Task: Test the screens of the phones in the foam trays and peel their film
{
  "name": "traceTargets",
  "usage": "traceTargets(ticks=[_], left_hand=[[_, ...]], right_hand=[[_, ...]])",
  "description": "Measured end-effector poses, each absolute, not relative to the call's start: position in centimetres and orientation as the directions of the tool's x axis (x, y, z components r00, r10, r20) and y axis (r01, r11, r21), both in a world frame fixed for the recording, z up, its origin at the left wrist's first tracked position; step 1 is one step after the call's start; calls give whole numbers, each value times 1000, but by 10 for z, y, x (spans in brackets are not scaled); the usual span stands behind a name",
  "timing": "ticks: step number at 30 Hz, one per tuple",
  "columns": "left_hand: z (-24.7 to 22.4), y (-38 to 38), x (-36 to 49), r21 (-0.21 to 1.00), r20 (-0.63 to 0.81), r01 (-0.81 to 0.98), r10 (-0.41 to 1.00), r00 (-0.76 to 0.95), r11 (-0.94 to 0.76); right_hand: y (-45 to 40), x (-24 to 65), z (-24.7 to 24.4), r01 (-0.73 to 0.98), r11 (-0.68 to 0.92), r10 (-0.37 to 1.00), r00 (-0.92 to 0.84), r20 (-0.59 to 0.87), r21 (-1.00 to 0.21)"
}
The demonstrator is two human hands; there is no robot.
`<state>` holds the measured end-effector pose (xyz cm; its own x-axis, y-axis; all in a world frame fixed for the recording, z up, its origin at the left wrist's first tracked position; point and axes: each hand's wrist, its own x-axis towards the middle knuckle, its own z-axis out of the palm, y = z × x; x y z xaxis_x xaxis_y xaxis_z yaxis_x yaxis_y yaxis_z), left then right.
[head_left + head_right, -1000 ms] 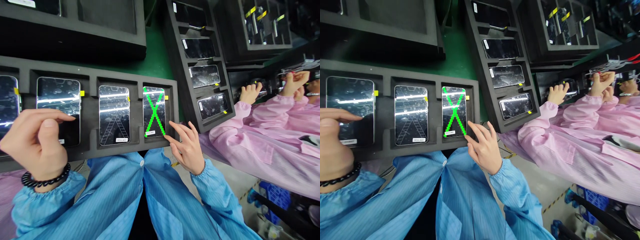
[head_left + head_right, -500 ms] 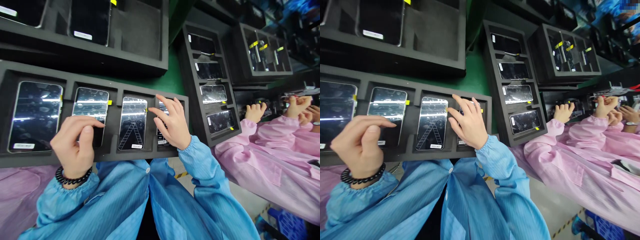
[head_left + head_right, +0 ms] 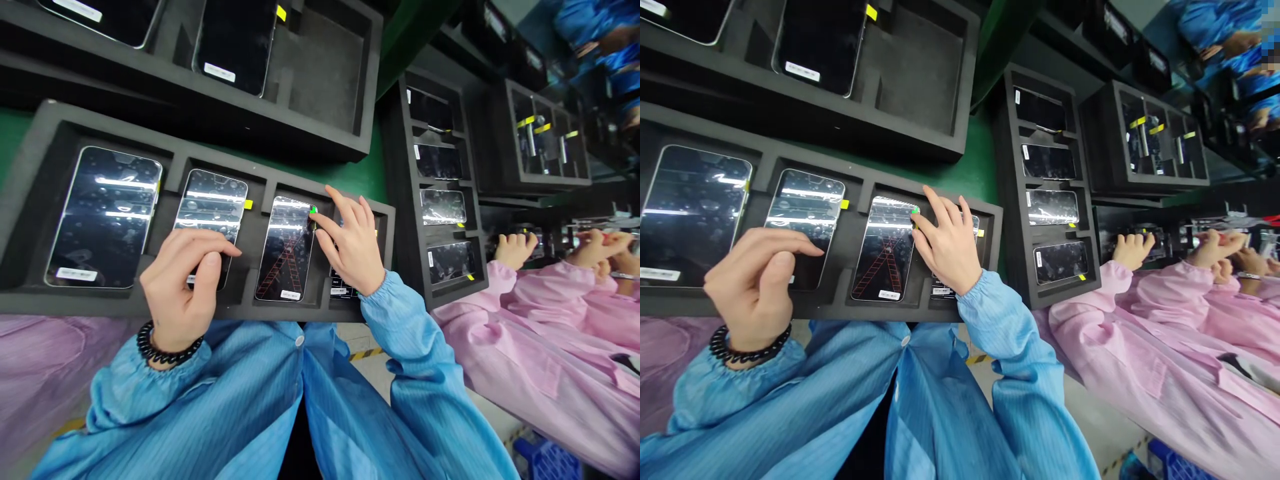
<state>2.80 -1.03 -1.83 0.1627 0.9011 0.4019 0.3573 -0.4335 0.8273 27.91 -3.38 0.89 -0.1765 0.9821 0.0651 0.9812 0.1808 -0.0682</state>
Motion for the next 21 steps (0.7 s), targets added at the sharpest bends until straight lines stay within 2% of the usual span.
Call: traceTargets(ticks=[4,11,21], left_hand=[[-18,-11,27,826,402,359,900,165,-435],[-18,-10,27,825,404,360,900,163,-436],[-17,-9,27,819,404,369,899,172,-439]], right_hand=[[-38,274,11,971,219,974,-213,71,-93],[-48,262,15,946,296,954,-299,-7,-132],[-67,241,15,876,421,905,-424,37,-236]])
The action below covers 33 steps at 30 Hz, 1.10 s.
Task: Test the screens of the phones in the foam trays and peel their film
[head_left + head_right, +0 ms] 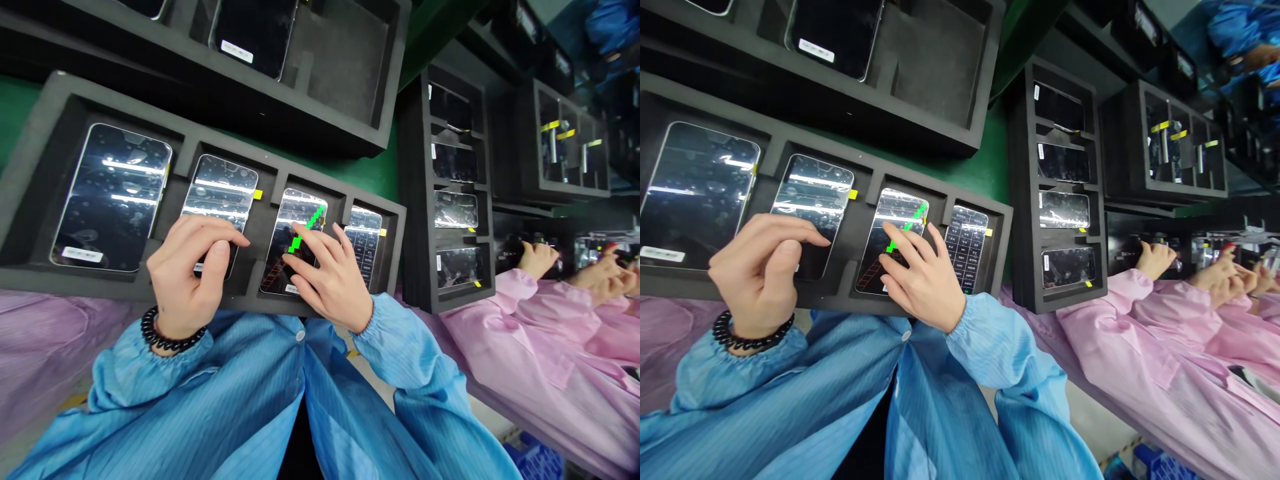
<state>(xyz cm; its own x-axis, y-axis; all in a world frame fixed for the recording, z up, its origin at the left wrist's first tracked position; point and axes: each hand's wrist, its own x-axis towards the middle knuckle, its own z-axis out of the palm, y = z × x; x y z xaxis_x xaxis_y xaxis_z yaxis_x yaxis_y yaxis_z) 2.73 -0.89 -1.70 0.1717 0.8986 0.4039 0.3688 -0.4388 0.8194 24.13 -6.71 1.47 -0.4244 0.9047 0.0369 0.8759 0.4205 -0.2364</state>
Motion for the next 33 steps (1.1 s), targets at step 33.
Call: traceTargets(ticks=[33], left_hand=[[-15,-9,28,828,410,339,895,178,-447]], right_hand=[[9,246,6,945,260,964,-267,-7,-199]])
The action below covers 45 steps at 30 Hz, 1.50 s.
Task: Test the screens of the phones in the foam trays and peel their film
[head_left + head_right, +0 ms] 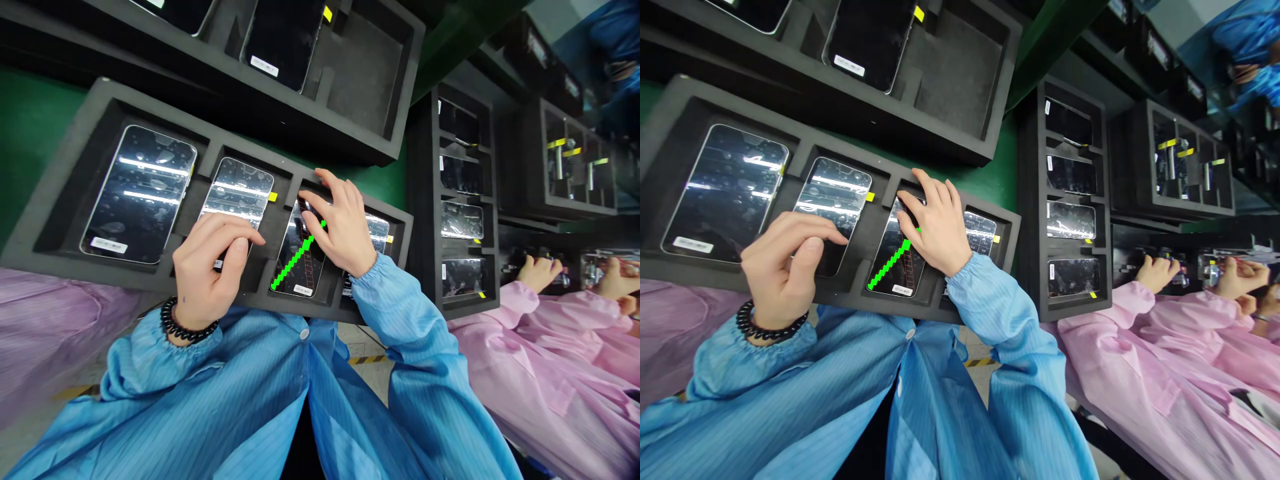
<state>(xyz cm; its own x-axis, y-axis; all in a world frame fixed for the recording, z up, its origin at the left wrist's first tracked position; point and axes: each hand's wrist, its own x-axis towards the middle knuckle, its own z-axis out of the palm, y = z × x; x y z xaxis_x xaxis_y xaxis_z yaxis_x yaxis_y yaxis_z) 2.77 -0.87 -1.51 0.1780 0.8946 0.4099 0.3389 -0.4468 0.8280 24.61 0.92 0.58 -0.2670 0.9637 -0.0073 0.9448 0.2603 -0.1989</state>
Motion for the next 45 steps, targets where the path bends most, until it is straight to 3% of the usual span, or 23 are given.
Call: traceTargets(ticks=[14,35,45], left_hand=[[-16,-9,27,825,411,344,894,179,-448],[-17,-9,29,825,398,367,903,163,-429],[-16,-9,33,822,393,397,911,123,-408]], right_hand=[[-30,245,14,939,304,952,-307,3,-164],[-125,250,29,917,281,947,-313,-74,-283],[-130,247,29,905,295,949,-314,-15,-307]])
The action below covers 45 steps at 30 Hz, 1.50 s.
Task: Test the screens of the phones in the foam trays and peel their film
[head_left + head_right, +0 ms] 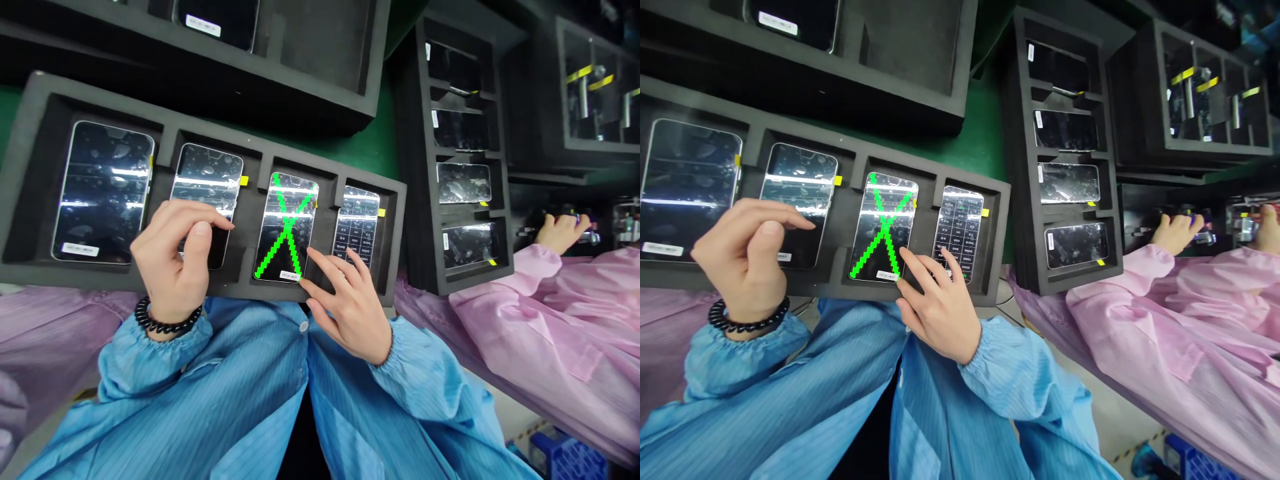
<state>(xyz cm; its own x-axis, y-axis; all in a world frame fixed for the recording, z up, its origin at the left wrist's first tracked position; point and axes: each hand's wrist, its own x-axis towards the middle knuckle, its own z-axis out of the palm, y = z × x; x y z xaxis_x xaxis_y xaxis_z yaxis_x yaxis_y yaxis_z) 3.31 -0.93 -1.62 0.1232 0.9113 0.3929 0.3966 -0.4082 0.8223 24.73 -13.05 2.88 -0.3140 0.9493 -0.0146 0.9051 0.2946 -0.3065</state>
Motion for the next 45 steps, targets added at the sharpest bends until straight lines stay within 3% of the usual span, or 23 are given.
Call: traceTargets(ticks=[4,9,12,17,20,25,32,42,45], left_hand=[[-16,-10,34,833,378,393,919,110,-389],[-19,-9,33,837,358,404,928,104,-369],[-21,-7,33,827,351,427,929,118,-366],[-23,-7,30,786,365,470,915,171,-401],[-19,-9,27,668,382,593,891,243,-449],[-4,-13,43,471,326,671,820,471,-573],[-10,-12,84,367,255,554,654,712,-747],[-21,-10,79,307,99,621,674,732,-721],[-17,-10,80,345,97,653,717,690,-674]], right_hand=[[-128,265,38,903,259,966,-238,102,-342],[-140,314,23,881,-131,911,288,295,-455],[-149,332,-10,767,-231,847,462,265,-598],[-158,325,-40,633,-217,886,448,123,-743],[-170,309,-35,557,-271,868,493,50,-785],[-174,299,-25,616,-323,854,517,59,-718],[-140,312,-22,761,-260,916,389,98,-594],[-142,311,-22,770,-266,926,371,68,-579],[-143,313,-21,759,-266,920,383,78,-594]])
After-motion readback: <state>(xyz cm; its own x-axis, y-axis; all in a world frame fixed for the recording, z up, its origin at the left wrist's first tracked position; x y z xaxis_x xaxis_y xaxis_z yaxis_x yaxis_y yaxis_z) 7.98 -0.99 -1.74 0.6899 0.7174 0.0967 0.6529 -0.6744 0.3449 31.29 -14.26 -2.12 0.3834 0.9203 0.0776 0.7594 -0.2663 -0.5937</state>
